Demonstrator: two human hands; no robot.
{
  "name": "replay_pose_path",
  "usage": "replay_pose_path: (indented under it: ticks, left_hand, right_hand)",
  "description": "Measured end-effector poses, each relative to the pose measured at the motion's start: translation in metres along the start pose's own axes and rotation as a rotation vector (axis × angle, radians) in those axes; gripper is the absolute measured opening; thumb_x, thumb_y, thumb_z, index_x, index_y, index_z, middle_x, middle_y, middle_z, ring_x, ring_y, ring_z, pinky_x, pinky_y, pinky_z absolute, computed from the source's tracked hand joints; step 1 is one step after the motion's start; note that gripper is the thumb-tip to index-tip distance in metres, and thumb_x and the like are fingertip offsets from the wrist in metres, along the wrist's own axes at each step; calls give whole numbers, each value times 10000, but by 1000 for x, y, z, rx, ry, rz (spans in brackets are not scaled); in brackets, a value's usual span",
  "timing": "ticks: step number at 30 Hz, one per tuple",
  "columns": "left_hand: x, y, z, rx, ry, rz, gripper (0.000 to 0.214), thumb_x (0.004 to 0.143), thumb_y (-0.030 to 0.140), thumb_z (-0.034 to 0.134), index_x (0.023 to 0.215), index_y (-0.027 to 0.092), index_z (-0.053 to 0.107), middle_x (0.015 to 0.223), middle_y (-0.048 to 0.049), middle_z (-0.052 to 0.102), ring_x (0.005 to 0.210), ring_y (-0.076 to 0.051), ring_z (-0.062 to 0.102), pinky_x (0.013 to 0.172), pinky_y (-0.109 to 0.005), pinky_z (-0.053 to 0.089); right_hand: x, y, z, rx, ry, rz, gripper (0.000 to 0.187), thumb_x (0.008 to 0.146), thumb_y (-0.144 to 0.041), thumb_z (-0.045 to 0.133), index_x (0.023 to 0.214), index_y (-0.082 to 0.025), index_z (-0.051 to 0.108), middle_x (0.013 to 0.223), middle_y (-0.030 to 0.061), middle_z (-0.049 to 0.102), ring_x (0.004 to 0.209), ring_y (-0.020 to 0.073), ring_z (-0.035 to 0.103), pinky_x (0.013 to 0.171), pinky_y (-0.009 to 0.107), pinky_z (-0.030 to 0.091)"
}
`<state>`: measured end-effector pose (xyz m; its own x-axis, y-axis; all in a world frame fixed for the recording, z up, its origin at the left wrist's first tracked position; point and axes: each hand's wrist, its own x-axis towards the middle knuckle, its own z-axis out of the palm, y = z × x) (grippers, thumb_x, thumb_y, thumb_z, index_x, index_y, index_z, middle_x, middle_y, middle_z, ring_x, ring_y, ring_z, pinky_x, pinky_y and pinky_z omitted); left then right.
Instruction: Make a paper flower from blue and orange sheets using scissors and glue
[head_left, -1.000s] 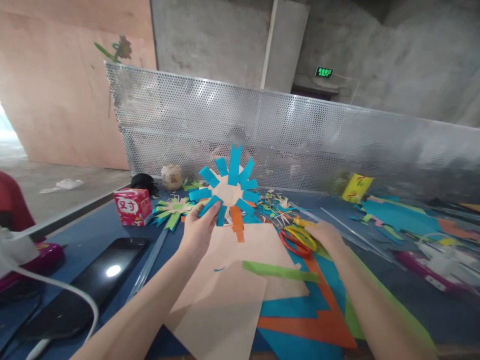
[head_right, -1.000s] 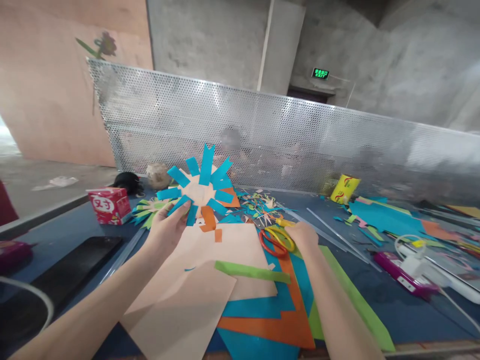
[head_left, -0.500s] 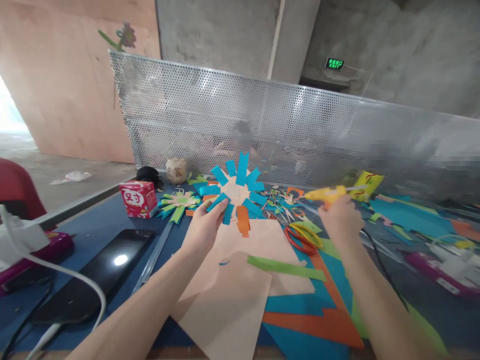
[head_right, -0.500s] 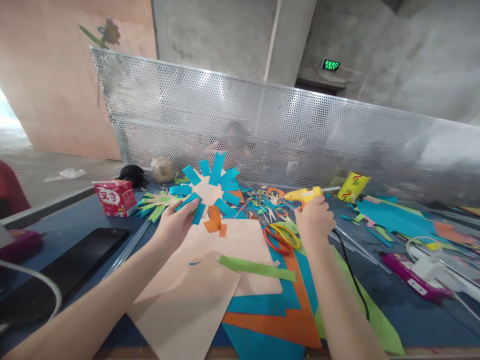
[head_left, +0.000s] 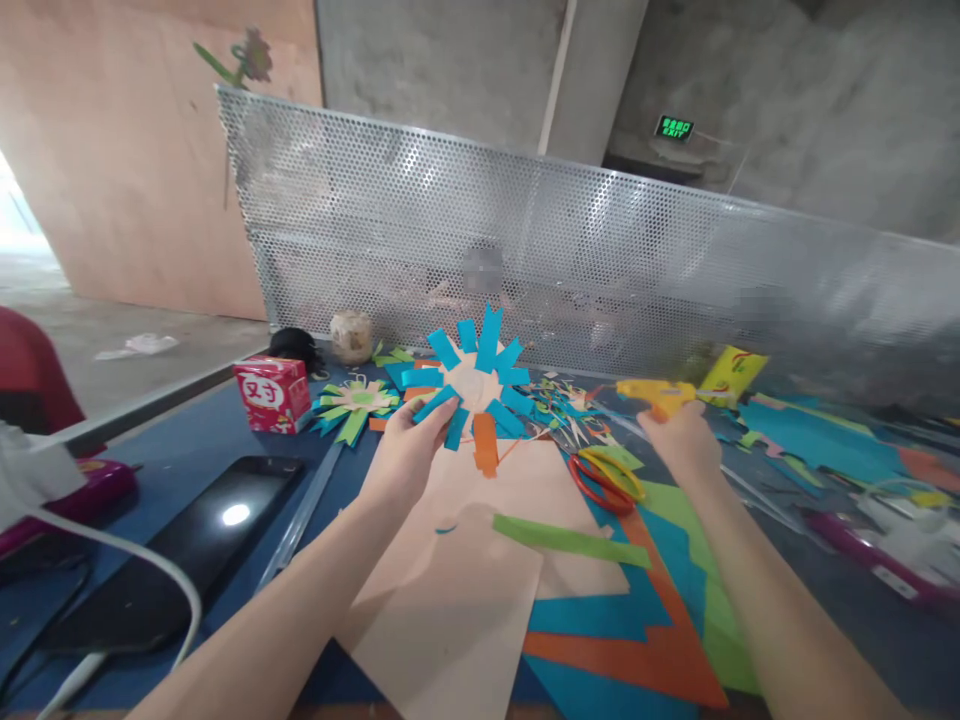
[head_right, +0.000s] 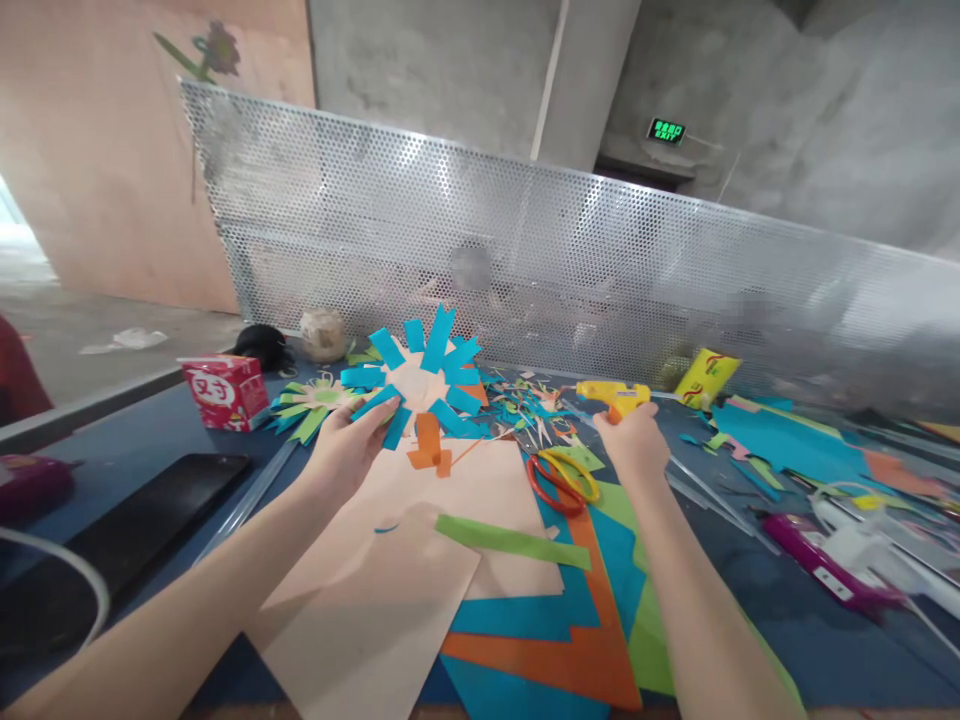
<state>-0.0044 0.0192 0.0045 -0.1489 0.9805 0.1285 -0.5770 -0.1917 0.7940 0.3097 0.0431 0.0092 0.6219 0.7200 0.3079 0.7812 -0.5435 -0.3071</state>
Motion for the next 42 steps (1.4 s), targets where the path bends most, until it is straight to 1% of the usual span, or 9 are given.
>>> replay_pose_path:
  ticks: [4, 7, 10, 12, 19, 23, 28, 33, 42]
  left_hand:
    - [1, -2, -1, 41, -4, 8, 233, 545, 225, 755, 714, 141, 618, 688, -14, 645, 580, -91, 579, 555, -202, 449]
    - [1, -3, -2, 83, -10, 34, 219, 546, 238, 757, 684, 143, 616, 639, 0, 625, 581, -92, 571, 556, -201, 444]
    - [1, -2, -1, 97, -30, 62, 218, 549, 248, 759, 685, 145, 623, 622, 6, 622, 586, -93, 571, 564, -199, 447]
    - [1, 0, 0, 62, -40, 50, 212, 548, 235, 760, 683, 148, 622, 626, 7, 630, 577, -90, 575, 564, -193, 451]
    - [-2, 6, 5, -54, -154, -159, 228, 558, 186, 746, 758, 147, 645, 810, -54, 679, 732, -161, 634, 679, -259, 495]
    - [-3, 3, 6, -49, -190, -229, 181, 573, 188, 738, 730, 172, 649, 791, -39, 669, 681, -145, 620, 606, -241, 491]
    - [-6, 2, 2, -17, -191, -376, 186, 562, 217, 750, 709, 201, 636, 744, -21, 660, 625, -141, 605, 565, -260, 493]
    - [-8, 0, -1, 56, -322, -484, 171, 606, 239, 731, 755, 212, 650, 772, -40, 672, 653, -166, 621, 567, -286, 503]
    - [-8, -6, -5, 6, -452, -412, 183, 598, 222, 742, 765, 199, 670, 820, -68, 687, 761, -194, 644, 654, -264, 507]
  right_hand:
    - [-2, -3, 0, 26, 1, 16, 508, 704, -476, 501, 1067, -125, 454, 934, 178, 625, 901, 300, 608, 707, 360, 460]
    - [-2, -7, -8, 22, 14, 19, 561, 723, -490, 466, 1104, -80, 419, 963, 214, 610, 932, 320, 592, 726, 379, 455]
    - [-3, -11, -18, 10, -5, -10, 542, 677, -469, 528, 1051, -87, 446, 929, 207, 619, 919, 335, 593, 731, 384, 449]
    - [-8, -15, -21, 11, 21, -43, 521, 712, -471, 480, 1061, -89, 424, 909, 193, 621, 902, 325, 598, 711, 372, 448]
    - [-36, -25, -16, 136, 270, -342, 434, 716, -441, 481, 1027, -150, 397, 857, 120, 627, 781, 288, 616, 616, 326, 441]
    - [-52, -27, -14, 323, 380, -556, 455, 693, -425, 519, 1036, -153, 394, 894, 116, 616, 783, 269, 615, 606, 311, 454]
    - [-66, -27, -19, 523, 302, -752, 448, 679, -387, 542, 1038, -163, 395, 900, 110, 618, 779, 249, 620, 592, 299, 464]
    - [-71, -27, -20, 570, 237, -762, 405, 667, -398, 557, 975, -189, 397, 845, 85, 608, 747, 240, 612, 552, 287, 454]
    - [-71, -27, -19, 726, 233, -809, 303, 693, -349, 548, 933, -207, 431, 813, 49, 607, 723, 200, 605, 610, 300, 475]
